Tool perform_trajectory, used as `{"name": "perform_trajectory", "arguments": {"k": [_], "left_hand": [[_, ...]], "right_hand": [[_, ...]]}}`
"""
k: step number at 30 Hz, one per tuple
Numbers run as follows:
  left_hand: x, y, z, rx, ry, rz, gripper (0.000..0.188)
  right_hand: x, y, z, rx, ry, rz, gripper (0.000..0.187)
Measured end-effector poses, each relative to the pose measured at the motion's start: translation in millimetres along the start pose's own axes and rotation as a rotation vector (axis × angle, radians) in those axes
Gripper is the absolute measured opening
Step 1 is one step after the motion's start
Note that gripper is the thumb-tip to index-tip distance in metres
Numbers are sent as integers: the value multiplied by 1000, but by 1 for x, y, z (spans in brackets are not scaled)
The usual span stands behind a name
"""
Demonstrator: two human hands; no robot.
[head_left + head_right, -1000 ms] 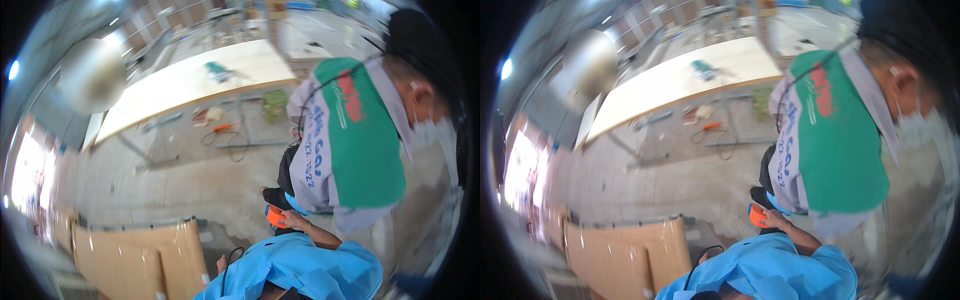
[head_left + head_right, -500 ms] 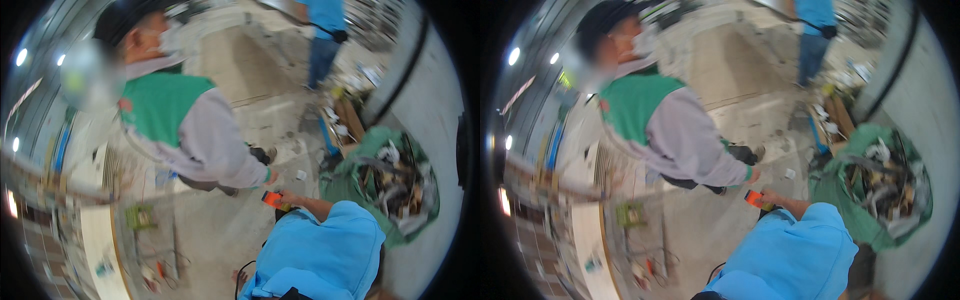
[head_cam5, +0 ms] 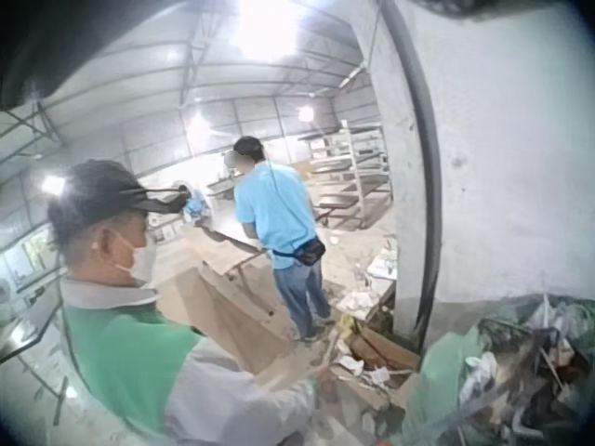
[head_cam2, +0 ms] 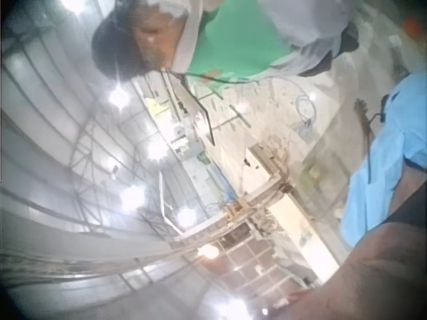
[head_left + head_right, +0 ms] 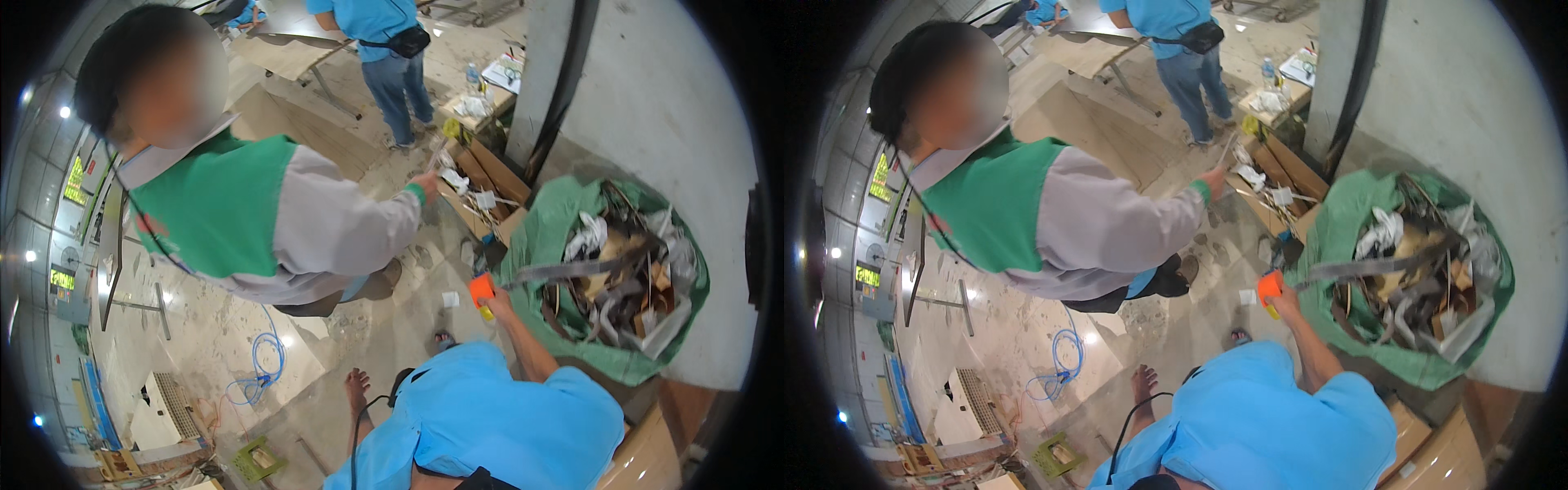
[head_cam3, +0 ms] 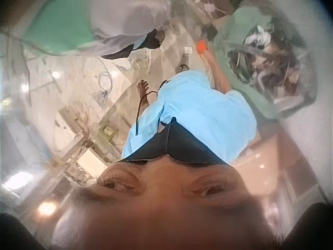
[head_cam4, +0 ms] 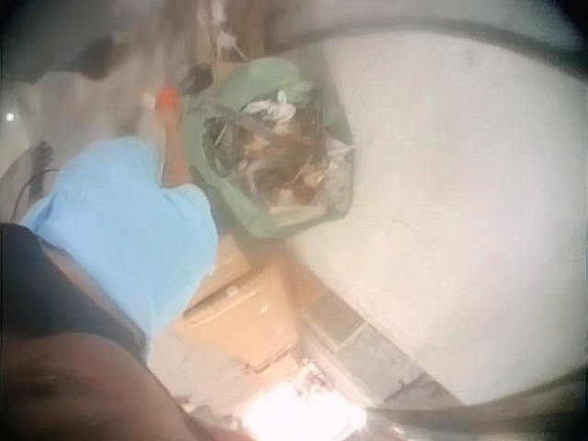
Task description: The person tapes a cardboard box, then wipes a large wooden tabletop with a cloth and scrapes the surface with a small tool. The person repeatedly wipes and scrapes different areas of the tabletop.
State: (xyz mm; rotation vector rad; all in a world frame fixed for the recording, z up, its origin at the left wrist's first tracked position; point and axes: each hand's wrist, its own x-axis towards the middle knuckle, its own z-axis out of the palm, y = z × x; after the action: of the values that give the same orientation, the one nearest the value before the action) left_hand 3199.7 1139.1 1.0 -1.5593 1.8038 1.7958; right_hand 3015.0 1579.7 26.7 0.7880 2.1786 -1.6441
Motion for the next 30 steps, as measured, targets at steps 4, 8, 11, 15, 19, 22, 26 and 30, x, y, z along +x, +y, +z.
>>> {"name": "perform_trajectory", "arguments": {"k": [4, 8, 11, 15, 19, 22, 26, 30], "left_hand": [[25, 65, 32, 119, -52, 89, 42], [62, 77, 49, 300, -145, -41, 36], [92, 74, 52, 149, -292, -103, 49], [132, 93, 64, 51, -275, -205, 47], [163, 142, 86, -18, -171, -84, 44], [181, 194, 97, -112, -131, -107, 48], [196, 241, 121, -131, -85, -10, 45], [224, 272, 158, 84, -164, -50, 44]], "right_hand": [[33, -21, -11, -366, -31, -113, 57], [60, -50, 12, -774, -421, -148, 61], [75, -80, 63, -812, -536, -353, 60], [97, -148, 142, -824, -676, -481, 56], [125, -236, 216, -800, -774, -638, 49], [146, -284, 244, -703, -750, -783, 42], [211, -322, 237, -685, -703, -710, 49], [321, -330, 185, -757, -351, -455, 49]]}}
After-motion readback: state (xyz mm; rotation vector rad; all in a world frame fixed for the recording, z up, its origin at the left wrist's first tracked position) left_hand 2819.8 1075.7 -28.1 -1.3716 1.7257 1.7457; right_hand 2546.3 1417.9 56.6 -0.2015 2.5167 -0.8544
